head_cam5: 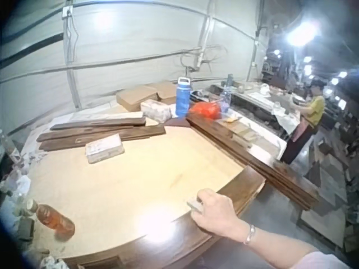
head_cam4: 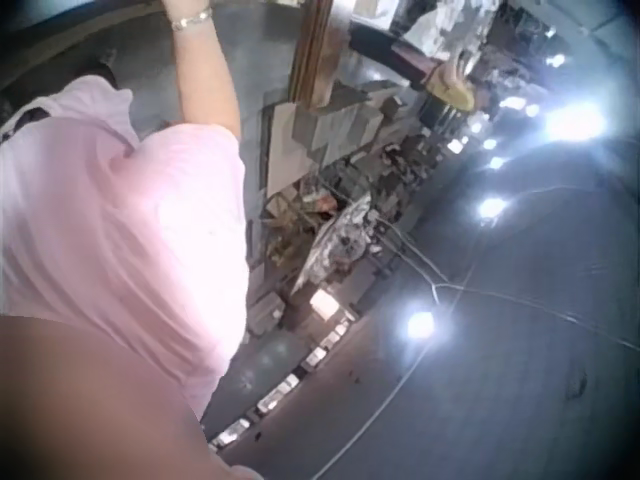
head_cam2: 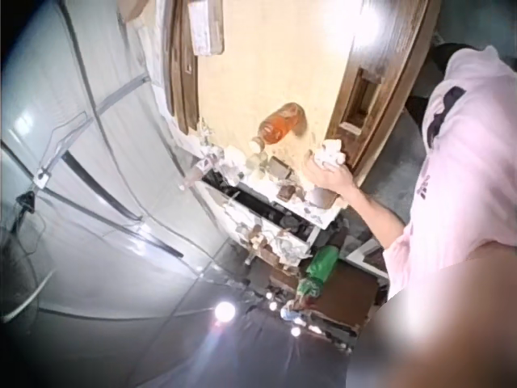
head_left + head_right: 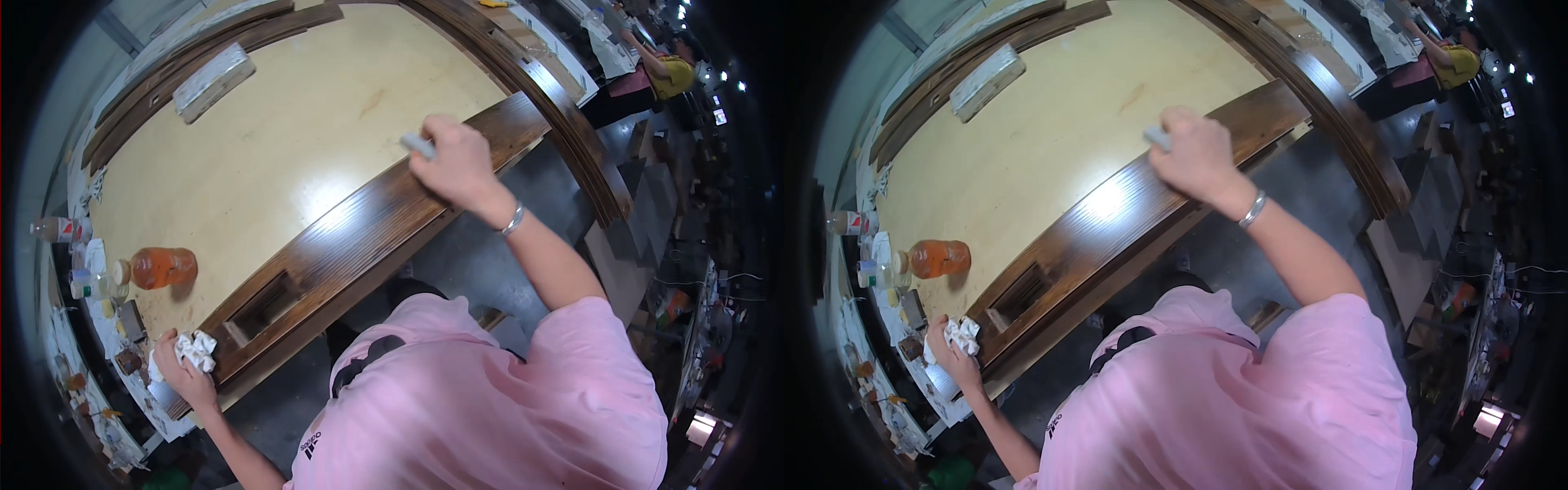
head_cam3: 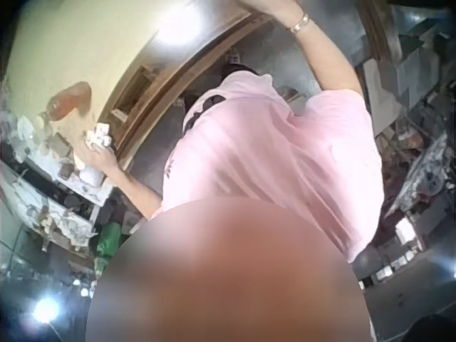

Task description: The person applies a liquid from a bottle onto a cloth and wipes it onto a wooden furniture piece, then uses a small block to rub the surface.

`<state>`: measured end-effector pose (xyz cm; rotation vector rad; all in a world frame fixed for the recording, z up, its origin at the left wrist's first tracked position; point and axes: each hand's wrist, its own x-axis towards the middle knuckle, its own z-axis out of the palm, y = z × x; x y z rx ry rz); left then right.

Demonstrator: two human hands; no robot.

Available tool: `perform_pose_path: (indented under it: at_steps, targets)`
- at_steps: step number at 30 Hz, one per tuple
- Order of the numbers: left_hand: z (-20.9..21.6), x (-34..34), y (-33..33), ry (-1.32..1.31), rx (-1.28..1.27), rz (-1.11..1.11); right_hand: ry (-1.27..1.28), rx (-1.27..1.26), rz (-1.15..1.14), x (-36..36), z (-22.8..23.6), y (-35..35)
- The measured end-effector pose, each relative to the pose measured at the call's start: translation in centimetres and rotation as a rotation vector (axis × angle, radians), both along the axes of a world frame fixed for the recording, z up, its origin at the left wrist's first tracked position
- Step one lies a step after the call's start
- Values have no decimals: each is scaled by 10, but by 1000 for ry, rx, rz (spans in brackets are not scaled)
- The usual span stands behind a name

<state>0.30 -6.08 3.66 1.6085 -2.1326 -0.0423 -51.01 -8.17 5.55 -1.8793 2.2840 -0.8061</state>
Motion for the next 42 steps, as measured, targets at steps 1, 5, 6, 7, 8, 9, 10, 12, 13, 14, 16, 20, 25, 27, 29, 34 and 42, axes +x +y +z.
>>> perform_pose_path:
  at_steps: [1, 5, 6, 7, 8, 9, 10, 12, 13, 14, 16, 20, 25, 27, 29, 34, 42]
  targets:
    - [-2, 3, 2, -9, 8, -3, 20, 9, -52, -23, 0, 3]
    - [-7, 5, 0, -41, -15, 16, 29, 13, -126, -113, -4, 0]
    - [-9, 5, -1, -46, -26, 21, 37, 5, -161, -133, -5, -2]
    - [-10, 6, -2, -52, -36, 23, 45, -2, -198, -149, -6, -3]
    - [-11, 7, -2, -56, -38, 29, 39, -14, -246, -163, -6, -3]
    - [-12, 8, -4, -57, -36, 25, 39, -11, -250, -177, -7, -4]
    - [-12, 5, -6, -48, -28, 47, 54, -20, -302, -192, -9, -5]
    - [-11, 4, -13, -39, -21, 67, 116, -38, -387, -214, -9, -6]
    - [-9, 7, -12, -40, -20, 73, 115, -37, -382, -219, -9, -5]
    - [-4, 10, -12, -40, -33, 155, 106, -50, -447, -222, -10, -5]
    - [14, 20, -5, -37, -114, 297, -43, -134, -447, -216, -10, -5]
    - [30, -29, -14, 212, -307, 284, -1001, -412, -15, -73, 7, -9]
    - [39, -211, -38, 114, -105, -171, -1438, 38, 315, 60, 1, 5]
    - [29, -230, -35, 59, -98, -295, -1082, 3, 379, 83, -10, 8]
    - [30, -211, -27, -33, -9, -295, -1001, -24, 393, 80, -17, 13]
    - [5, -43, -26, 34, -46, -131, -1022, -33, 390, 80, -16, 12]
    - [18, 0, -10, 74, 30, -95, -1008, 2, 300, 76, -23, 12]
